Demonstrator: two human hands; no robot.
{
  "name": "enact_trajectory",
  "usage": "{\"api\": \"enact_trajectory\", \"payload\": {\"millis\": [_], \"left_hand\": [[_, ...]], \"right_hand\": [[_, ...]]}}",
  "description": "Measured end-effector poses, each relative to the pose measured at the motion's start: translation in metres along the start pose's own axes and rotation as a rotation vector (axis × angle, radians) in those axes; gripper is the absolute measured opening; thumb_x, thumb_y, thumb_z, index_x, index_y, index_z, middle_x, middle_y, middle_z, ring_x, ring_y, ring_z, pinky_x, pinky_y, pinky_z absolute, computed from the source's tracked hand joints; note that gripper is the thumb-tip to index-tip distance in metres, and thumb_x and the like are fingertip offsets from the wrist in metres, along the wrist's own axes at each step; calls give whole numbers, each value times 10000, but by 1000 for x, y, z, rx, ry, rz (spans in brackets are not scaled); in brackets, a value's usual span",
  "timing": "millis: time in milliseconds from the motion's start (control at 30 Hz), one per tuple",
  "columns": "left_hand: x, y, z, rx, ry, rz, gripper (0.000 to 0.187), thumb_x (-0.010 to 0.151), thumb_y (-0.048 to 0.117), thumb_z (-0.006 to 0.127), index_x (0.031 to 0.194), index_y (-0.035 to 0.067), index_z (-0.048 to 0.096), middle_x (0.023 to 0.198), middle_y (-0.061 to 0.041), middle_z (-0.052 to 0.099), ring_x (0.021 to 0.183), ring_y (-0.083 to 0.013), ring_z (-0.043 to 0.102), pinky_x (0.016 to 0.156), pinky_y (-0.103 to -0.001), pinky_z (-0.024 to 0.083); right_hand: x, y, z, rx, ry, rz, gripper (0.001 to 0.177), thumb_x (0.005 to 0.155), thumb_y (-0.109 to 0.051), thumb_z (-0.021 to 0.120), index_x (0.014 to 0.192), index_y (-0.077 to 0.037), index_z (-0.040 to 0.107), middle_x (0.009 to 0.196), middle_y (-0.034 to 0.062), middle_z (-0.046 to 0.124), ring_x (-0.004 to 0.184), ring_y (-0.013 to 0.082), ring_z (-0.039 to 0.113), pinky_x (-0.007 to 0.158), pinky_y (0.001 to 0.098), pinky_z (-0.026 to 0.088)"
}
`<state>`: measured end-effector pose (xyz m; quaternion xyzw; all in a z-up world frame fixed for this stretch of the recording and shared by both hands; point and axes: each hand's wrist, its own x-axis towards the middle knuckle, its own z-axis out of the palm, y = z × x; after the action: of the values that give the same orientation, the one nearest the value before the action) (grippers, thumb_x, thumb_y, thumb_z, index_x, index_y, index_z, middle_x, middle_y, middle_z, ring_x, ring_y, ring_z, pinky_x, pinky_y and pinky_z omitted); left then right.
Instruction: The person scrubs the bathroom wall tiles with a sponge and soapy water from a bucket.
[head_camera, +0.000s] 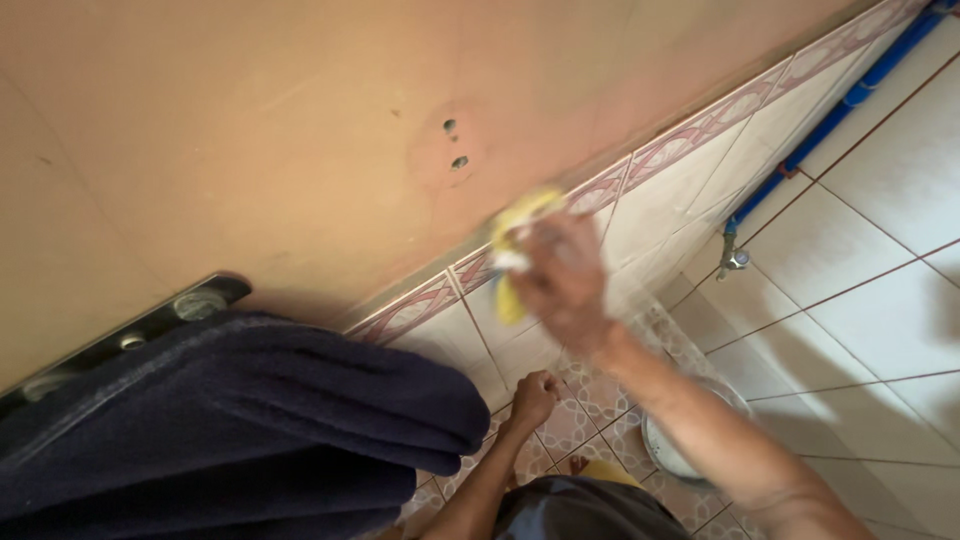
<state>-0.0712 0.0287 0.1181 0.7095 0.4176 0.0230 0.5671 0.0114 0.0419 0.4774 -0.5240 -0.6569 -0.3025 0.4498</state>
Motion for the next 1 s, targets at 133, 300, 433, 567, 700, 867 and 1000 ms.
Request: {"api": "enact_trajectory", "payload": {"millis": [133, 300, 433, 567, 700, 867, 1000], "left_hand": [[7, -12, 8, -28, 11, 83, 148, 887, 120, 621, 946, 45, 735, 911, -139, 769, 881, -267, 750, 813, -404, 566], [5, -13, 4, -40, 36, 82, 149, 887, 119, 619, 925, 36, 737, 888, -142, 761, 869, -269, 750, 810, -403, 568], [-5, -11, 3, -63, 61, 56, 152, 887, 118, 617, 909, 29, 739, 871, -145, 755, 860, -270, 750, 808, -403, 570], [-11, -5, 3, -15, 22, -12, 127, 880, 119, 634, 880, 44, 736, 869, -157, 756, 839, -286, 738, 776, -400, 551], [-9, -6, 11, -50, 57, 56, 122, 889, 127, 633, 890, 53, 730, 859, -144, 759, 825, -267, 732, 766, -388, 548], [-4, -4, 18, -101, 22, 39, 102, 879, 114, 642, 883, 37, 709, 843, -131, 755, 803, -272, 729, 750, -388, 547], [1, -7, 26, -61, 52, 70, 84, 857, 105, 664, 895, 52, 718, 847, -133, 753, 808, -258, 732, 755, -383, 551]], "right_hand": [[-1, -53, 31, 130, -91, -32, 287, 891, -223, 829, 1097, -69, 701, 1140, 39, 647, 1071, 247, 620, 904, 424, 495], [-8, -50, 37, 172, -118, 37, 365, 882, -214, 879, 1143, -32, 700, 1161, 101, 619, 991, 204, 601, 829, 371, 513], [-11, -18, 21, 136, -94, 18, 349, 847, -159, 865, 1132, -55, 694, 1181, 103, 602, 1001, 211, 601, 839, 397, 535], [-15, 31, -3, 122, -30, 133, 344, 888, -72, 818, 1206, -70, 688, 1238, 157, 587, 1076, 268, 601, 813, 299, 625], [-20, 91, -26, -172, 38, 143, 380, 884, -20, 831, 1222, -63, 664, 1267, 124, 625, 1164, 293, 623, 874, 373, 611], [-24, 160, -53, -93, 146, 237, 325, 931, 100, 716, 1240, 7, 671, 1298, 188, 610, 1098, 293, 661, 720, 342, 583], [-19, 222, -80, -345, 207, 28, 336, 921, 146, 649, 1252, 91, 637, 1321, 246, 577, 1162, 394, 625, 741, 333, 604]]}}
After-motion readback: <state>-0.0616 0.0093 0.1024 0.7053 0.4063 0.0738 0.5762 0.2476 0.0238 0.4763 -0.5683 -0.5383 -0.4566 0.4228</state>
